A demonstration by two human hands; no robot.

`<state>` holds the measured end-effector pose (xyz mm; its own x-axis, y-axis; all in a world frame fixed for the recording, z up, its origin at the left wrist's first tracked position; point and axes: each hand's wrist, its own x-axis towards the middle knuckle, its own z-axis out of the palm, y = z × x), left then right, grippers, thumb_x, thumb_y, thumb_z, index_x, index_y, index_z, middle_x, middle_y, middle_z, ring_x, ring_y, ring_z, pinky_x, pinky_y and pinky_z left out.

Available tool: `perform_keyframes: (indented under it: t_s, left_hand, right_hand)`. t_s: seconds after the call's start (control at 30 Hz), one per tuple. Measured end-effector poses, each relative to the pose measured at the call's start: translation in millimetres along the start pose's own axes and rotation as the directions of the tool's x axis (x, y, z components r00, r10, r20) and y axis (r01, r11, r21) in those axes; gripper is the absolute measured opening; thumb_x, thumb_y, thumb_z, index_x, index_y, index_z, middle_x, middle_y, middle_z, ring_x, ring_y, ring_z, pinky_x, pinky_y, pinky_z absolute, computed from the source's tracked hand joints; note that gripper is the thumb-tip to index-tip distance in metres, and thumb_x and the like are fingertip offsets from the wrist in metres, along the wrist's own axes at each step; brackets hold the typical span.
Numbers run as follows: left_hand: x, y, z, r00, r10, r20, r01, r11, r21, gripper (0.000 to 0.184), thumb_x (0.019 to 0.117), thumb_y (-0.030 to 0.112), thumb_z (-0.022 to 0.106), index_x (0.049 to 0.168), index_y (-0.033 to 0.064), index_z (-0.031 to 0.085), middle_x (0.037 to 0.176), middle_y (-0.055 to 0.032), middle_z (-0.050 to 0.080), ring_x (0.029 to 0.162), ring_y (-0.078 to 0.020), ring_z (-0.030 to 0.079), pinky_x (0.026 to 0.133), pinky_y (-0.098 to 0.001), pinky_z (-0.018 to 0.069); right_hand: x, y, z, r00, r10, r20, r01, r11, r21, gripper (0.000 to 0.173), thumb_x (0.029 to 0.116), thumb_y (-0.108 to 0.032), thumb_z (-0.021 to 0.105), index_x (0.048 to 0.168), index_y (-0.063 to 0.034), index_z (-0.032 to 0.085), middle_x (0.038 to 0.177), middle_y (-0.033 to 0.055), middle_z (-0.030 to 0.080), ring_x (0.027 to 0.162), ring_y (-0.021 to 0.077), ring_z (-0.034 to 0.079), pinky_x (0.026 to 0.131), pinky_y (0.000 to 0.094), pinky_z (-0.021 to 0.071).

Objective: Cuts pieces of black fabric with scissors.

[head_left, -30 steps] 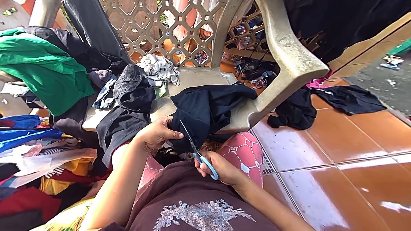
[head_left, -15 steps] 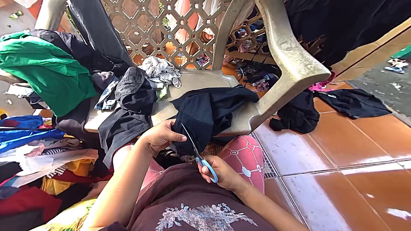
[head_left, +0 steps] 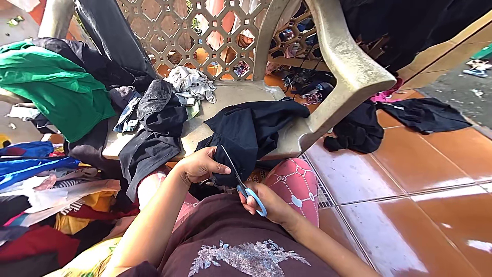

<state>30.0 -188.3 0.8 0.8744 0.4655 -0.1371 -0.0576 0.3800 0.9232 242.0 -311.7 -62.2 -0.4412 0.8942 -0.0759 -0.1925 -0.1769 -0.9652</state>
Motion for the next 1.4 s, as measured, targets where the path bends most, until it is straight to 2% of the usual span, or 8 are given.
perform_keyframes:
  t_s: [0.4, 0.53, 0.7, 0.8, 0.9, 1.03, 1.13, 1.4]
  left_hand:
    - [0, -13, -12, 0.99, 0.093, 0.11, -0.08, 0.99, -0.12, 0.032, 0.0819, 0.004, 0.075, 0.11, 0.0174, 0.068, 0.104, 0.003, 0.077, 0.096, -0.0073, 0.073, 0.088, -0.0279, 0.0599]
    - [3, -22, -17, 0.977, 0.181, 0.113, -0.148, 0.956, -0.252, 0.031, 0.0825, 0.013, 0.08, 0.111, 0.019, 0.07, 0.105, 0.0012, 0.076, 0.096, -0.0087, 0.073, 0.088, -0.0288, 0.0599]
    - [6, -26, -21, 0.979, 0.175, -0.107, -0.202, 0.918, -0.34, 0.021, 0.0785, 0.018, 0.082, 0.097, 0.0179, 0.073, 0.094, -0.0021, 0.077, 0.086, -0.0106, 0.074, 0.081, -0.0285, 0.0612]
    - [12, -21, -21, 0.983, 0.115, -0.141, -0.162, 0.906, -0.392, 0.014, 0.0807, 0.012, 0.076, 0.093, 0.0174, 0.073, 0.089, -0.004, 0.077, 0.082, -0.0116, 0.075, 0.077, -0.0283, 0.0622]
    - [24, -16, -13, 0.986, 0.077, -0.145, -0.133, 0.892, -0.431, 0.015, 0.0844, 0.005, 0.064, 0.092, 0.0161, 0.071, 0.088, -0.0054, 0.077, 0.081, -0.0126, 0.074, 0.076, -0.0291, 0.0623]
    - [37, -11, -5, 0.993, 0.094, -0.071, -0.117, 0.88, -0.461, 0.016, 0.085, 0.004, 0.063, 0.09, 0.0156, 0.073, 0.088, -0.0063, 0.077, 0.081, -0.0134, 0.075, 0.076, -0.0297, 0.0627]
    - [37, -5, -12, 0.986, 0.098, -0.133, -0.149, 0.88, -0.452, 0.013, 0.0843, 0.006, 0.064, 0.088, 0.0162, 0.071, 0.087, -0.0058, 0.077, 0.079, -0.0133, 0.075, 0.075, -0.0301, 0.0627]
    - [32, 35, -34, 0.732, 0.376, -0.568, -0.608, 0.736, -0.297, 0.03, 0.099, 0.004, 0.035, 0.103, 0.0142, 0.063, 0.091, -0.0025, 0.072, 0.081, -0.0114, 0.071, 0.076, -0.0283, 0.0603]
  right_hand:
    - [0, 1, -3, 0.997, 0.074, -0.018, -0.074, 0.997, -0.022, 0.028, 0.0845, -0.042, 0.079, 0.088, -0.0192, 0.063, 0.067, -0.0148, 0.062, 0.058, -0.0045, 0.057, 0.056, 0.0126, 0.0473]
    - [-6, -4, -19, 0.975, 0.182, 0.132, -0.136, 0.945, -0.296, 0.072, 0.0735, -0.078, 0.07, 0.105, -0.0144, 0.055, 0.08, -0.0138, 0.061, 0.064, -0.0073, 0.052, 0.058, 0.0117, 0.0417]
    - [-37, 10, -61, 0.93, 0.082, 0.357, -0.024, 0.986, -0.164, 0.059, 0.0741, -0.074, 0.075, 0.1, -0.022, 0.061, 0.081, -0.014, 0.065, 0.066, -0.0059, 0.058, 0.057, 0.0132, 0.0477]
    - [-44, 28, -67, 1.0, -0.018, -0.005, 0.018, 0.999, 0.045, 0.044, 0.0806, -0.059, 0.079, 0.103, -0.0232, 0.065, 0.087, -0.0092, 0.071, 0.07, 0.0005, 0.065, 0.062, 0.0173, 0.0537]
    - [-12, 29, -44, 0.839, 0.135, -0.527, -0.034, 0.98, 0.197, 0.026, 0.0958, -0.02, 0.06, 0.115, -0.006, 0.049, 0.094, 0.0028, 0.069, 0.072, 0.0133, 0.069, 0.065, 0.0287, 0.0605]
    - [20, 25, -21, 0.818, 0.278, -0.505, 0.003, 0.874, 0.485, 0.037, 0.1077, -0.018, 0.041, 0.141, -0.0056, 0.032, 0.121, 0.0149, 0.061, 0.098, 0.0285, 0.071, 0.08, 0.0428, 0.0619]
    - [40, 6, -8, 0.82, 0.231, -0.524, 0.13, 0.815, 0.564, 0.02, 0.1061, -0.01, 0.045, 0.126, -0.0076, 0.044, 0.101, 0.0112, 0.069, 0.081, 0.0225, 0.072, 0.073, 0.0389, 0.0628]
    - [119, -133, -56, 0.678, -0.355, -0.644, 0.212, 0.933, -0.291, 0.04, 0.09, -0.003, 0.07, 0.125, -0.0021, 0.05, 0.103, 0.006, 0.059, 0.088, 0.0117, 0.06, 0.079, 0.0336, 0.0543]
